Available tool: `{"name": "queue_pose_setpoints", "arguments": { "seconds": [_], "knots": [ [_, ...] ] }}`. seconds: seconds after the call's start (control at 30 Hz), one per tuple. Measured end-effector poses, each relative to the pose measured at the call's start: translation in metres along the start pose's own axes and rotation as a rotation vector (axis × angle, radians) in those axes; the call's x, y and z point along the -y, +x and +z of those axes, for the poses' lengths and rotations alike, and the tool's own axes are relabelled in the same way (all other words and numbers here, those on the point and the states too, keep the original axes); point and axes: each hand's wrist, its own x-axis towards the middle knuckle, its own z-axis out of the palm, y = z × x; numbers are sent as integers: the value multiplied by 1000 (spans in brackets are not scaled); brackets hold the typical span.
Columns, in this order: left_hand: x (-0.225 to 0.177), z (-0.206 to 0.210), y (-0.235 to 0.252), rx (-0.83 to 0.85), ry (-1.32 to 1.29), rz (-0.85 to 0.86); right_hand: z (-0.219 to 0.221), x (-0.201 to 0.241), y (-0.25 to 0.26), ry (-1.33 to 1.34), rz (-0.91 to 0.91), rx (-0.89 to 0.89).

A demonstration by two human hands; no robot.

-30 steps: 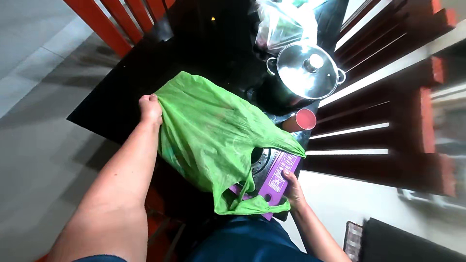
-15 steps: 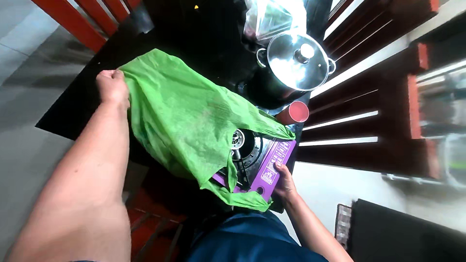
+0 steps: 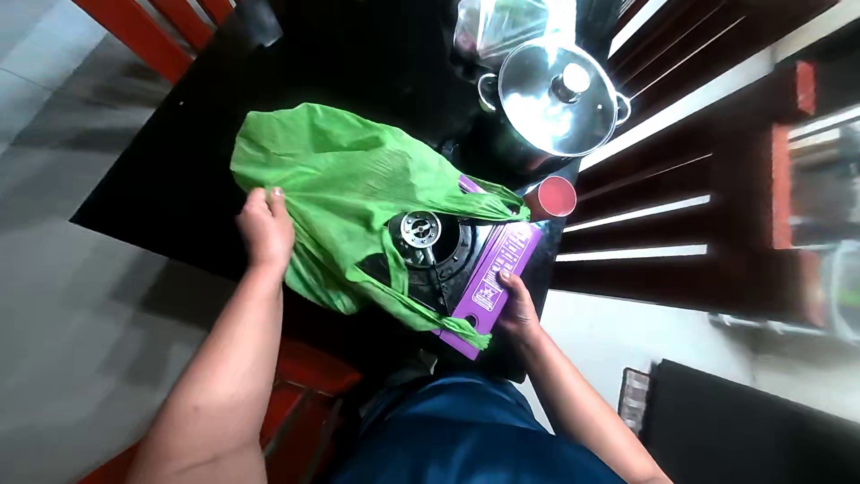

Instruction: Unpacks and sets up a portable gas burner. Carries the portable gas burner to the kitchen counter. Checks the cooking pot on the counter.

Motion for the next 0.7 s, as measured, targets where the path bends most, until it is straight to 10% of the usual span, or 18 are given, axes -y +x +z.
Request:
{"name": "queue_pose_setpoints", "arguments": {
  "seconds": [0.3,0.47,0.7],
  "knots": [
    [-1,15,42,-146,92,289,3,-14,-15,108,-35,-111],
    [-23,9,-23,-194,-3,665,16,-7,-12,99,-34,-155],
    [-24,73,-186,385,-41,1281,15,-9,-6,54,-19,-155]
  ]
}}
